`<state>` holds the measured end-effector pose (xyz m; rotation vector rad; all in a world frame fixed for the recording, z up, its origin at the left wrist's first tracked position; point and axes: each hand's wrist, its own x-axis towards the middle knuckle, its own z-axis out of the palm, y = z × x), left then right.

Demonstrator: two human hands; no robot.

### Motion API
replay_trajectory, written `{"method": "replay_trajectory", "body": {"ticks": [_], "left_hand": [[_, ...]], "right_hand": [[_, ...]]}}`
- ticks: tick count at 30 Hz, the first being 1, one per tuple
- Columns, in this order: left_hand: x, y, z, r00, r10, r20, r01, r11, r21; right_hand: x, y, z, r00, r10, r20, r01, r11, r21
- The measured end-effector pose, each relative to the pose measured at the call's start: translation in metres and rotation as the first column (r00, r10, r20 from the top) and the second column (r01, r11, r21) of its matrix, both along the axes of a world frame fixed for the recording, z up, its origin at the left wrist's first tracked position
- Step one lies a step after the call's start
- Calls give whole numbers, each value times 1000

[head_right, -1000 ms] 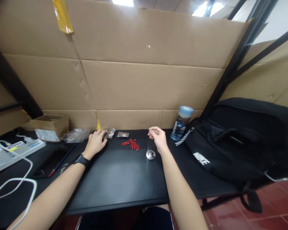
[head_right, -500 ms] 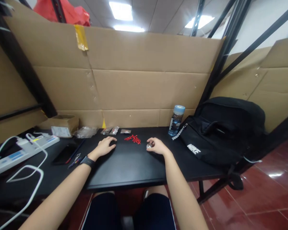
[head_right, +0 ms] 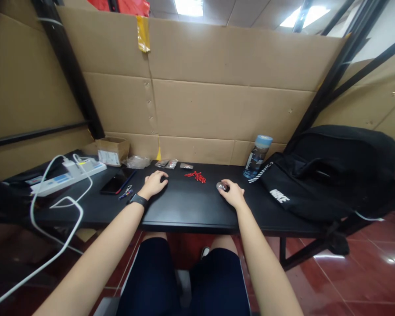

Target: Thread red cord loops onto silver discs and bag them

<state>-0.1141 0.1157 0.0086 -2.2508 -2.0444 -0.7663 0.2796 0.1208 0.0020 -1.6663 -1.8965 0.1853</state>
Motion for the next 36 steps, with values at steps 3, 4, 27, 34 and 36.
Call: {"method": "replay_trajectory", "body": {"ticks": [3, 4, 27, 34, 36], "left_hand": [[-9, -3, 10, 989, 140, -38, -136, 986, 95], [-14, -1, 15, 981, 189, -54, -181, 975, 129], [-16, -4, 80, 995, 17, -96, 13, 953, 301], [31, -17, 29, 949, -32, -313, 37, 999, 9], [26, -19, 21, 948, 33, -316, -29, 999, 17]], "right_hand": [[2, 1, 0, 1000, 2, -21, -2, 1000, -10], [2, 1, 0, 1000, 3, -27, -4, 1000, -13], [-2, 0, -2, 997, -46, -58, 49, 997, 53], [-1, -2, 5, 990, -54, -127, 68, 992, 111], [-2, -2, 5, 994, -31, -109, 41, 995, 88]]}}
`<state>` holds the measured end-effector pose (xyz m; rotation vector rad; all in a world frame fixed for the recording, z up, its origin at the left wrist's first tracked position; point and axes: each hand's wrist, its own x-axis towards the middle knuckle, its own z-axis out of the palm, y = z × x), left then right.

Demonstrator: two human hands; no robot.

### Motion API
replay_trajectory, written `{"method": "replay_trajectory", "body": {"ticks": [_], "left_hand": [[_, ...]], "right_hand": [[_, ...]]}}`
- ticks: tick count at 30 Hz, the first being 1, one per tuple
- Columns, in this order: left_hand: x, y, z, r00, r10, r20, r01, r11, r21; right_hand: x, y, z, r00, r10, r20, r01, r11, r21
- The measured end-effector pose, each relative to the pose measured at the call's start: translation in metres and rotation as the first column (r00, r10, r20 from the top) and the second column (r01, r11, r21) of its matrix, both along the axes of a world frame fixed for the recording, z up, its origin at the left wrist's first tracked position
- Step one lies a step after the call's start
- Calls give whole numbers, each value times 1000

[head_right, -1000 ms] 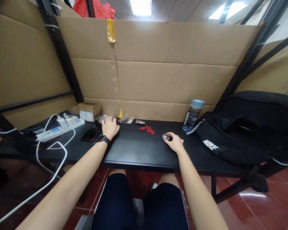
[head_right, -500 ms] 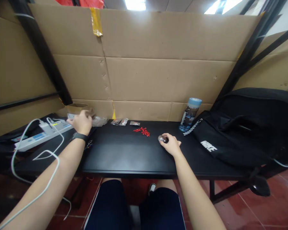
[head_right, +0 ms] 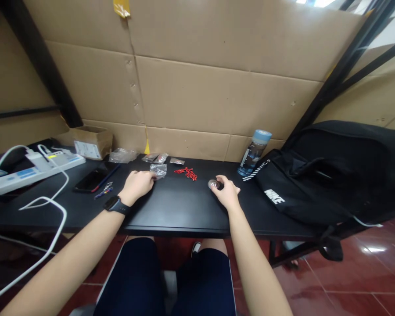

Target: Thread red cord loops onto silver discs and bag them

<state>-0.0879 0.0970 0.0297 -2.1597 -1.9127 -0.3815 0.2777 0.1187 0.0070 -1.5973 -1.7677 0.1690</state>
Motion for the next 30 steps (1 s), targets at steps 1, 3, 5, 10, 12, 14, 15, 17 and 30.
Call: {"method": "replay_trajectory", "body": {"ticks": [1, 3, 5, 10, 12, 14, 15, 17, 30], "left_hand": [[-3, -1, -3, 999, 42, 0, -42, 999, 10], [-9, -3, -6, 990, 139, 5, -139, 990, 33], [-14, -4, -8, 973, 229, 9, -230, 972, 48], [-7, -9, -7, 967, 250, 53, -255, 951, 176], [4, -11, -3, 994, 93, 65, -106, 967, 234], [16, -8, 4, 993, -116, 37, 105, 968, 228], [22, -4, 7, 979, -203, 21, 196, 962, 191], [32, 11, 14, 953, -304, 5, 303, 950, 77], [63, 81, -10, 969, -212, 123, 222, 973, -66]], "right_hand": [[0, 0, 0, 1000, 15, 9, -15, 1000, -17], [-1, 1, 0, 999, 37, 19, -36, 998, -43], [0, 1, -1, 999, 40, 14, -39, 998, -43], [5, 1, -2, 998, 46, -33, -46, 999, -20], [7, 2, -2, 995, 66, -68, -66, 998, -3], [9, 3, -3, 989, 91, -115, -88, 996, 28], [10, 3, -4, 984, 100, -146, -94, 995, 45], [10, 5, -5, 971, 108, -215, -93, 993, 78], [8, 1, -1, 934, 110, -339, -82, 992, 97]]}}
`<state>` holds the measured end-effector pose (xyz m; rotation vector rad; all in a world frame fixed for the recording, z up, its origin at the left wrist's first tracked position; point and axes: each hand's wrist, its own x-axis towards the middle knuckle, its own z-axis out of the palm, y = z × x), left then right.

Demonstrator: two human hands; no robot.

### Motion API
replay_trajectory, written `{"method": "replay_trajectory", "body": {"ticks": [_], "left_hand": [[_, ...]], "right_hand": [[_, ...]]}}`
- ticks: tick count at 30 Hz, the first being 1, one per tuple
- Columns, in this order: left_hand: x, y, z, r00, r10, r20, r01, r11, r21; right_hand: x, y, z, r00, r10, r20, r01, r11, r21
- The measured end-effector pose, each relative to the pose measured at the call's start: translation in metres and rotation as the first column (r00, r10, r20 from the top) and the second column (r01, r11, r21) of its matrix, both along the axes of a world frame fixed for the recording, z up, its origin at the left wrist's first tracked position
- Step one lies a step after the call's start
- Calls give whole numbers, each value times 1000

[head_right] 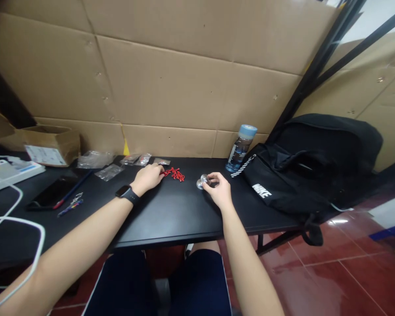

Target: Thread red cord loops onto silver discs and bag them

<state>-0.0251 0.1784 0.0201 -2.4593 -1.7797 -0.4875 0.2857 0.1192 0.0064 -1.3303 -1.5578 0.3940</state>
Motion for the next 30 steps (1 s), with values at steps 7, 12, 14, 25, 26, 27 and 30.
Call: {"method": "replay_trajectory", "body": {"ticks": [7, 12, 14, 25, 26, 27, 30], "left_hand": [[-5, 8, -2, 995, 17, 102, -13, 999, -34], [-20, 14, 2, 957, -31, 288, 37, 999, -15], [-24, 14, 5, 922, -88, 378, 89, 996, 15], [-8, 11, 12, 543, -210, 813, 248, 965, 83], [-7, 10, 14, 506, -204, 838, 244, 966, 88], [-6, 8, 16, 460, -202, 865, 253, 963, 91], [0, 0, 22, 324, -190, 927, 304, 949, 88]], "right_hand": [[-6, -5, 5, 997, 44, -68, -44, 999, 13], [-25, -5, 18, 926, 166, -339, -179, 984, -5], [-39, 3, 31, 903, 229, -364, -253, 967, -20], [-98, 67, 44, 675, 553, -489, -673, 733, -100], [-98, 65, 40, 604, 588, -538, -733, 675, -85], [-96, 63, 37, 547, 604, -580, -771, 633, -69], [-91, 61, 33, 448, 596, -667, -814, 581, -27]]}}
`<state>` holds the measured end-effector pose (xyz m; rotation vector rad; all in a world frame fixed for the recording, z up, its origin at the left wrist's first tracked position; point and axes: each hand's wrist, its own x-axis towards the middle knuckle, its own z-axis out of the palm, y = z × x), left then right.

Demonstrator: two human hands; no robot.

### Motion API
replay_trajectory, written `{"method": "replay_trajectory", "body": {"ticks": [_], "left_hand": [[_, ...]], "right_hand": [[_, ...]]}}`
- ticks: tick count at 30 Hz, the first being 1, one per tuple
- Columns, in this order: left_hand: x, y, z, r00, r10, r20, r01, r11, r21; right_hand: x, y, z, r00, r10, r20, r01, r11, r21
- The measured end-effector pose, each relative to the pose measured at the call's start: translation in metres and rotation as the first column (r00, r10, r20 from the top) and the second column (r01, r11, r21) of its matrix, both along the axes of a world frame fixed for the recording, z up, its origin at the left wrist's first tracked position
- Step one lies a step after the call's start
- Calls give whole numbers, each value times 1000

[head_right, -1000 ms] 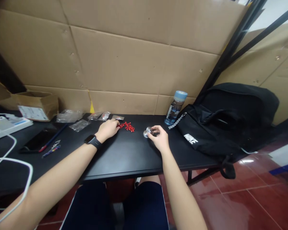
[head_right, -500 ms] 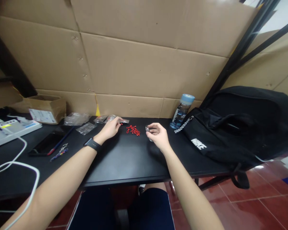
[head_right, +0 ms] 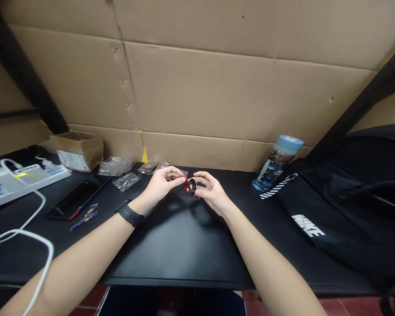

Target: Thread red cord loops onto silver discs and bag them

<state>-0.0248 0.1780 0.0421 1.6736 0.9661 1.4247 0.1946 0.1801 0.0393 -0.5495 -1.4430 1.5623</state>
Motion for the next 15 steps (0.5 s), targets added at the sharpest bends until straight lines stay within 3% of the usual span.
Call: {"method": "replay_trajectory", "body": {"ticks": [9, 15], "left_hand": [[14, -24, 9, 983, 96, -156, -71, 985, 157], [14, -26, 8, 918, 247, -309, -85, 886, 456]], "right_hand": [[1, 1, 7, 999, 11, -39, -11, 1000, 9], [1, -4, 9, 997, 31, -72, -31, 999, -6]]}}
